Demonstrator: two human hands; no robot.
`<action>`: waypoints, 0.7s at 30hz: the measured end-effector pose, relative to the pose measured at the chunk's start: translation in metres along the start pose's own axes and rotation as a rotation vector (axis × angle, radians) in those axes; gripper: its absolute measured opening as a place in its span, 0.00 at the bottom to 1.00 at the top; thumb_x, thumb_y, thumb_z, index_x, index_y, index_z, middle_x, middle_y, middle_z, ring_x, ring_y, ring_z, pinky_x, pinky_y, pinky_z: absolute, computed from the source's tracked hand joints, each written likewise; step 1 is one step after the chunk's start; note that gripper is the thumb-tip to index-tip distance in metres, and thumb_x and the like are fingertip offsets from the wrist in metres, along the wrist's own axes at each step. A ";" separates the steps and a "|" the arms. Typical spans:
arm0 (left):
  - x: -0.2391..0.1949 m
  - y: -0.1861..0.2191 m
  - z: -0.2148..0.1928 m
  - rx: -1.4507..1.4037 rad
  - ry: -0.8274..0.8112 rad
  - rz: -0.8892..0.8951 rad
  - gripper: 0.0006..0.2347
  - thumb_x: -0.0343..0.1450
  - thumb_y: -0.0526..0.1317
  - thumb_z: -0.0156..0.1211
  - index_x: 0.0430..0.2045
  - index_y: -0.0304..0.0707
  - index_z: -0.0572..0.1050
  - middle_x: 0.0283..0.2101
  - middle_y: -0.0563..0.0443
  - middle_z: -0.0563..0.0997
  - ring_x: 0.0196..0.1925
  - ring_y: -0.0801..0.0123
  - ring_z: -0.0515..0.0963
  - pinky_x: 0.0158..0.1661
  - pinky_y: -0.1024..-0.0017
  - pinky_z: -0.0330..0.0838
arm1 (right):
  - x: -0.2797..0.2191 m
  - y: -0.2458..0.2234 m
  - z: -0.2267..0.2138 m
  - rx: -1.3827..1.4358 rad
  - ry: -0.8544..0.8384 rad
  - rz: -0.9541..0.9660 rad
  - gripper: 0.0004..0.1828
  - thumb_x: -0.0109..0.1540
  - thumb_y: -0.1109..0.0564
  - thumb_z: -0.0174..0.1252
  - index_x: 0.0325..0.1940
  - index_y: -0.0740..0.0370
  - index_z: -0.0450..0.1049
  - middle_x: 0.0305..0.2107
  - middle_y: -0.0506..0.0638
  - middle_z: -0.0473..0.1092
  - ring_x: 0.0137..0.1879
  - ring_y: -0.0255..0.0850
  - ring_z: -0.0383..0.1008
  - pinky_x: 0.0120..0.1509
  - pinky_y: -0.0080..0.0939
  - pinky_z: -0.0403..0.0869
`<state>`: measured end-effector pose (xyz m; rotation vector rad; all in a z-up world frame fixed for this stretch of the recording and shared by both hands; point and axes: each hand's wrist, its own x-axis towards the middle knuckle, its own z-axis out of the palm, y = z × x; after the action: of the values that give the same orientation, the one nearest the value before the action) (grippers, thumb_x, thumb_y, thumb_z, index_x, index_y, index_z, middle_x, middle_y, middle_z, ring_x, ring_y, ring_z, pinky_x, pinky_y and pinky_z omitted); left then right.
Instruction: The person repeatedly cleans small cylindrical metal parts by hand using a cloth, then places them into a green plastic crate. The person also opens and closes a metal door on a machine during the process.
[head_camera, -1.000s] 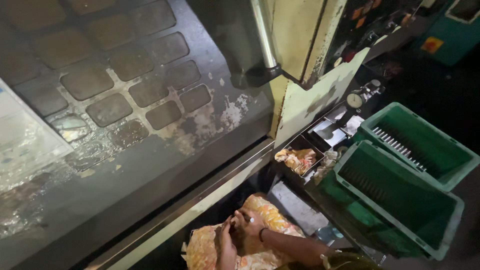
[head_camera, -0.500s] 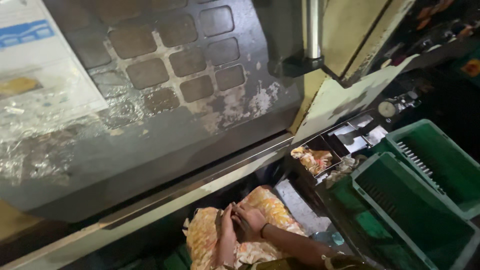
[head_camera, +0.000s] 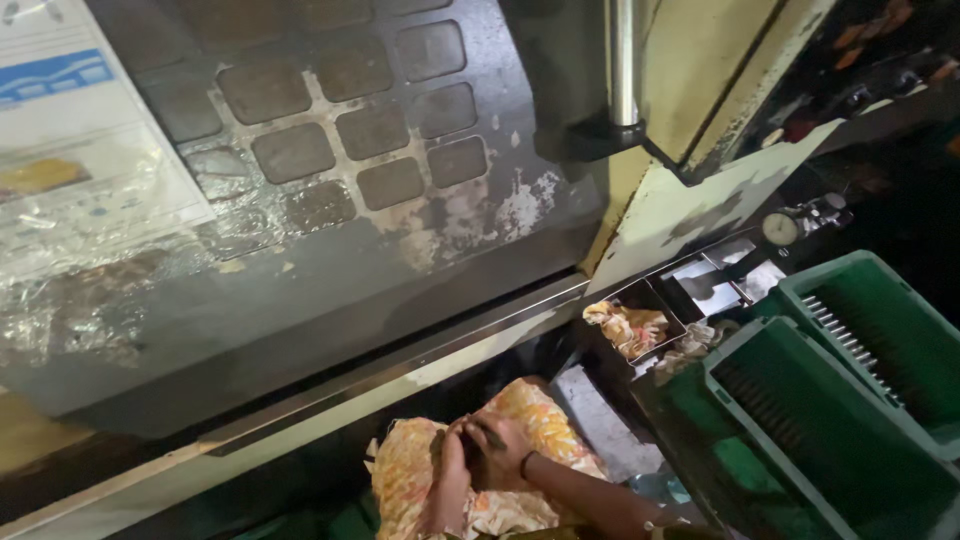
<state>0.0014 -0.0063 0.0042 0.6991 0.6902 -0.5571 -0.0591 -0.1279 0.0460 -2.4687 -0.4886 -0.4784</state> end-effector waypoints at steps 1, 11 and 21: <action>-0.001 -0.001 0.001 0.057 -0.012 -0.001 0.05 0.66 0.39 0.65 0.31 0.40 0.80 0.33 0.53 0.82 0.36 0.66 0.80 0.38 0.70 0.76 | -0.001 0.004 0.003 0.158 -0.009 0.257 0.17 0.64 0.49 0.54 0.51 0.61 0.76 0.43 0.59 0.76 0.49 0.56 0.77 0.52 0.48 0.75; -0.014 -0.003 0.005 0.754 0.090 0.202 0.20 0.77 0.45 0.52 0.67 0.61 0.66 0.38 0.47 0.75 0.28 0.65 0.66 0.23 0.72 0.60 | 0.008 0.041 0.026 0.758 0.228 0.859 0.28 0.70 0.37 0.46 0.45 0.60 0.81 0.30 0.45 0.76 0.39 0.35 0.75 0.47 0.37 0.73; -0.016 0.000 0.008 0.420 -0.094 -0.037 0.19 0.76 0.48 0.49 0.65 0.60 0.67 0.38 0.62 0.80 0.22 0.74 0.67 0.25 0.73 0.67 | 0.018 0.028 -0.008 1.497 0.529 1.609 0.23 0.68 0.36 0.48 0.42 0.57 0.76 0.27 0.51 0.72 0.31 0.43 0.71 0.37 0.46 0.71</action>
<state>-0.0054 -0.0086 0.0208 1.0451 0.5025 -0.7750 -0.0327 -0.1500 0.0468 -0.6417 0.9978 0.0461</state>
